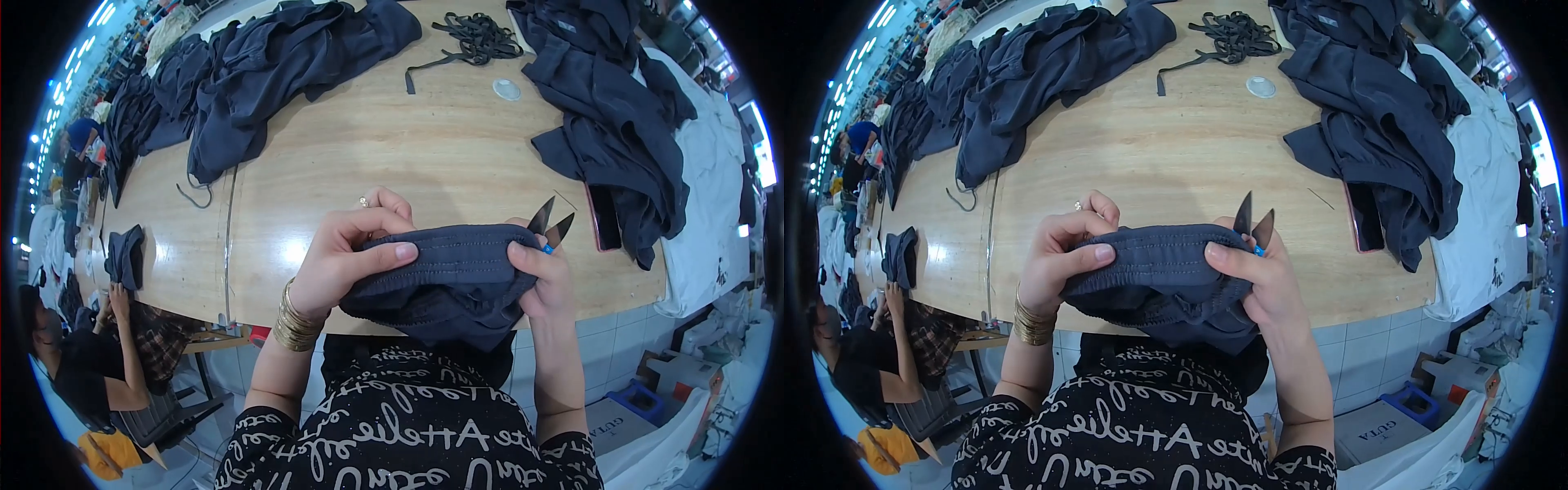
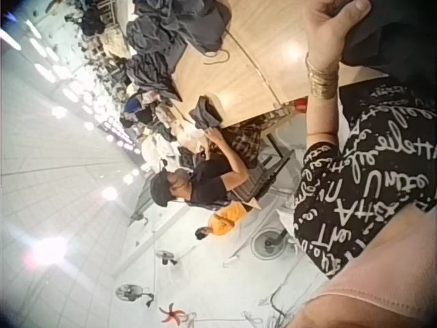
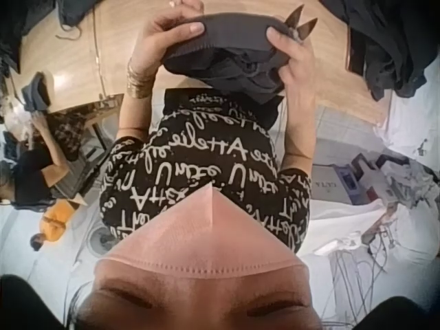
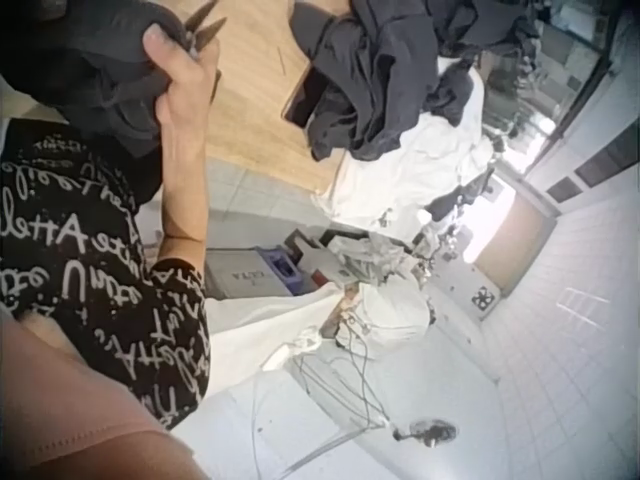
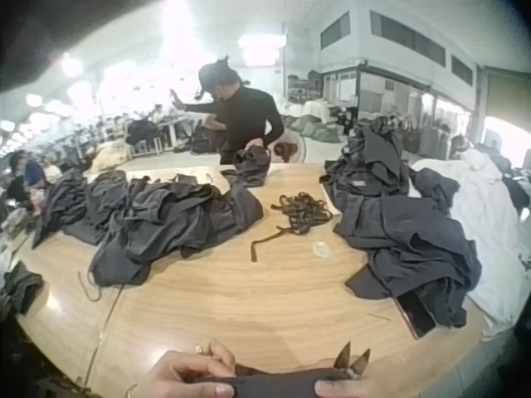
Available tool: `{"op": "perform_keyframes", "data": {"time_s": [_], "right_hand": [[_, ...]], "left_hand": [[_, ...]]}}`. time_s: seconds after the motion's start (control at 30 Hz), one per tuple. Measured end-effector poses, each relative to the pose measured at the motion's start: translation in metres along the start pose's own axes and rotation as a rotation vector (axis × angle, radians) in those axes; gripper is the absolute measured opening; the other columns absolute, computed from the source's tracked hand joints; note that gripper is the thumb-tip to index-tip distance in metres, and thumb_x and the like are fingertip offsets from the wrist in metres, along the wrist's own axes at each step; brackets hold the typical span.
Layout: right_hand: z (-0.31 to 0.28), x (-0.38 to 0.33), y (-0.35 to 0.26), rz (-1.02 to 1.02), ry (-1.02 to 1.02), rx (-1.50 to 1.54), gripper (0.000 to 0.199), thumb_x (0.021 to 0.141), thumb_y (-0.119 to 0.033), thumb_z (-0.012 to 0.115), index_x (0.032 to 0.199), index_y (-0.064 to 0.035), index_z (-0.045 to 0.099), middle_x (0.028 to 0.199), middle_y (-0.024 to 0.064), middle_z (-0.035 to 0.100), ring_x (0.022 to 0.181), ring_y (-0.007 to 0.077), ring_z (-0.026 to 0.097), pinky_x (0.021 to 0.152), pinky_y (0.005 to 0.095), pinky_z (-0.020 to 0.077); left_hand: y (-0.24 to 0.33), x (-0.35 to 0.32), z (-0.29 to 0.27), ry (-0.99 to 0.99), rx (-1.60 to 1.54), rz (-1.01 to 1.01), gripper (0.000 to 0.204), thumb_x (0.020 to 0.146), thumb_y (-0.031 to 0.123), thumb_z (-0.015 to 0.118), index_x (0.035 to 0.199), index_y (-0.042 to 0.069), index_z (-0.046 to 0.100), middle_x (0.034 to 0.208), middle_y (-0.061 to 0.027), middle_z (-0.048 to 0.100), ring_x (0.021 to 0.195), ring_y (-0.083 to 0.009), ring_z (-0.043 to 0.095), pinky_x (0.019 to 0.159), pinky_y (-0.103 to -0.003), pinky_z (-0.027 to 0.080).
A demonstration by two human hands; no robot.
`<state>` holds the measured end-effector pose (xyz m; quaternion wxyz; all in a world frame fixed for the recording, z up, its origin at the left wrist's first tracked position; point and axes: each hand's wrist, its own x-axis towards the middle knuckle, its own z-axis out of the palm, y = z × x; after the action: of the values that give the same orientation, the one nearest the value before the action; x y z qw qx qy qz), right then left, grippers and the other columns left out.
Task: Trimming excess threads and making small snips on dark grey fabric shorts at a work table.
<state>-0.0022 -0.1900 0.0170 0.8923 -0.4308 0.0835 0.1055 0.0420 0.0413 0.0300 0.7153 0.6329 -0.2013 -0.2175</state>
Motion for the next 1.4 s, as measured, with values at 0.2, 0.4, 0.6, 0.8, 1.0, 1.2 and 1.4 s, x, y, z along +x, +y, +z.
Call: {"op": "perform_keyframes", "data": {"time_s": [0.2, 0.4, 0.6, 0.8, 1.0, 1.2, 1.4], "right_hand": [[-0.011, 0.002, 0.015, -0.027, -0.008, 0.21, 0.026, 0.078, -0.009, 0.058, 0.097, 0.0085, 0.056, 0.093, 0.0192, 0.063, 0.084, 0.0263, 0.064, 0.078, 0.0358, 0.0521], [0.002, 0.002, 0.014, 0.065, 0.049, 0.159, 0.024, 0.078, -0.008, 0.058, 0.095, 0.0088, 0.056, 0.091, 0.0163, 0.064, 0.082, 0.0231, 0.064, 0.077, 0.0328, 0.0513], [0.001, 0.008, 0.023, 0.007, -0.028, -0.516, 0.02, 0.08, -0.01, 0.063, 0.094, 0.0036, 0.059, 0.081, 0.0004, 0.056, 0.076, 0.0072, 0.053, 0.071, 0.0195, 0.0416], [0.021, 0.008, 0.039, -0.003, 0.092, -0.3, 0.015, 0.077, -0.003, 0.065, 0.09, 0.0024, 0.058, 0.081, -0.0009, 0.053, 0.077, 0.0062, 0.049, 0.072, 0.0211, 0.0387], [0.017, 0.001, 0.023, -0.317, 0.042, -0.969, 0.027, 0.073, -0.01, 0.071, 0.094, -0.0023, 0.057, 0.095, 0.0046, 0.054, 0.076, 0.0108, 0.05, 0.072, 0.021, 0.0395], [0.026, -0.008, -0.006, -0.428, -0.026, -1.131, 0.03, 0.08, -0.025, 0.064, 0.1, -0.0043, 0.055, 0.079, 0.0061, 0.058, 0.066, 0.0146, 0.055, 0.064, 0.0244, 0.0433], [0.032, -0.011, -0.003, -0.544, -0.061, -1.318, 0.027, 0.076, -0.026, 0.068, 0.089, -0.0052, 0.058, 0.073, 0.0066, 0.061, 0.065, 0.0216, 0.059, 0.057, 0.0292, 0.0434]], "left_hand": [[-0.007, 0.0, 0.003, 0.013, -0.391, -0.105, 0.009, 0.08, 0.007, 0.062, 0.085, -0.001, 0.064, 0.093, -0.0021, 0.049, 0.087, -0.0083, 0.049, 0.079, -0.02, 0.039], [-0.016, 0.003, 0.006, -0.031, -0.641, -0.187, 0.014, 0.084, 0.007, 0.058, 0.092, -0.003, 0.062, 0.099, -0.0033, 0.052, 0.091, -0.0095, 0.054, 0.082, -0.021, 0.044], [-0.025, 0.004, 0.013, -0.155, -0.84, -0.301, 0.021, 0.087, 0.009, 0.055, 0.103, -0.005, 0.057, 0.108, -0.0079, 0.057, 0.094, -0.0114, 0.058, 0.084, -0.024, 0.047], [-0.025, 0.008, 0.023, -0.026, -0.846, -0.292, 0.022, 0.088, 0.009, 0.053, 0.107, -0.002, 0.055, 0.101, -0.0089, 0.061, 0.089, -0.0117, 0.061, 0.082, -0.024, 0.05], [-0.033, 0.004, 0.019, -0.011, -0.885, -0.292, 0.022, 0.088, 0.011, 0.052, 0.103, -0.004, 0.051, 0.1, -0.0143, 0.06, 0.089, -0.0163, 0.061, 0.08, -0.027, 0.051], [-0.03, 0.0, 0.015, -0.068, -0.867, -0.269, 0.021, 0.09, 0.01, 0.05, 0.106, -0.002, 0.054, 0.099, -0.0137, 0.062, 0.089, -0.016, 0.062, 0.081, -0.028, 0.051], [-0.032, -0.001, 0.015, -0.085, -0.866, -0.274, 0.021, 0.089, 0.01, 0.05, 0.105, -0.002, 0.055, 0.097, -0.0096, 0.062, 0.088, -0.0127, 0.062, 0.08, -0.026, 0.051]]}}
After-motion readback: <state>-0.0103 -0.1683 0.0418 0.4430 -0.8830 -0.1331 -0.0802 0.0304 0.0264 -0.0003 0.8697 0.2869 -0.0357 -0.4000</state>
